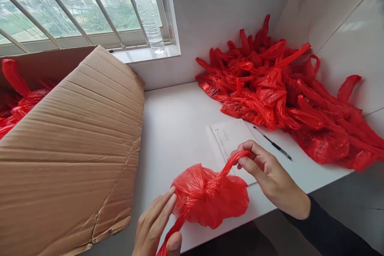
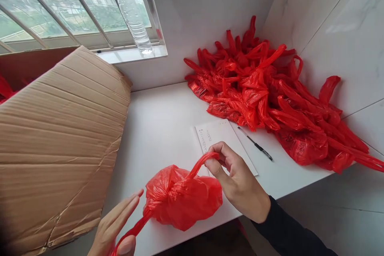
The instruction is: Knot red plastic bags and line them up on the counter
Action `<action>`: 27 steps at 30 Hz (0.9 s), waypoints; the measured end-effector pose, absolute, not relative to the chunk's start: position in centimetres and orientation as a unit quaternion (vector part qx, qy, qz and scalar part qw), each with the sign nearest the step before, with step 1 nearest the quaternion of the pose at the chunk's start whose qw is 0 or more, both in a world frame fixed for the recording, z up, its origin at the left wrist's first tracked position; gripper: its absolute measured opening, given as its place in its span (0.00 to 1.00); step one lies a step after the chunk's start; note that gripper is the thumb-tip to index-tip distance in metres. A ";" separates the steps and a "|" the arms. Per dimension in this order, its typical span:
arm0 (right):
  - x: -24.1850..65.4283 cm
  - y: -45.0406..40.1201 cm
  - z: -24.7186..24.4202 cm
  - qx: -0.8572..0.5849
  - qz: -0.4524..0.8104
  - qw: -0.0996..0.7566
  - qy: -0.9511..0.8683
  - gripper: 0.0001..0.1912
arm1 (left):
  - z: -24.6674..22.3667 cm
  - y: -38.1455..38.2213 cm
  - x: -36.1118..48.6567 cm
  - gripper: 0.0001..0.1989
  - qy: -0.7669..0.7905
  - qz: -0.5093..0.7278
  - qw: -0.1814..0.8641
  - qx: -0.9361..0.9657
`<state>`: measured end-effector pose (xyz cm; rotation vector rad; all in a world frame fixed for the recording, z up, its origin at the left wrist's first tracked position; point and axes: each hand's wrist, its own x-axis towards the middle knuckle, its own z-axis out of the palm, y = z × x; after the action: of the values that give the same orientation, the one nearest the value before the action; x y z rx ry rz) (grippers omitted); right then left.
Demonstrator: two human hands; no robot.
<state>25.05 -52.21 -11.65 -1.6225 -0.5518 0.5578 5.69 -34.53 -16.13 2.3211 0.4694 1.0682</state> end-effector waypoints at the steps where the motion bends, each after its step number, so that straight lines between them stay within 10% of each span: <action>1: 24.4 -51.9 -11.2 -0.693 0.240 0.638 -0.234 0.12 | -16.1 -34.8 6.3 0.23 0.157 0.394 0.260 0.868; 19: 18.7 -49.5 -20.2 -0.817 0.057 0.374 -0.436 0.25 | -21.4 -36.0 7.4 0.33 0.064 0.179 0.047 0.981; 27: 18.5 -49.5 -19.4 -0.789 0.054 0.470 -0.391 0.16 | -21.3 -36.4 7.6 0.31 0.121 0.230 0.148 0.954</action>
<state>18.55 -49.54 -19.43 -1.9331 -0.9591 0.1328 7.58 -36.44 -21.34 2.7440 0.3485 0.6599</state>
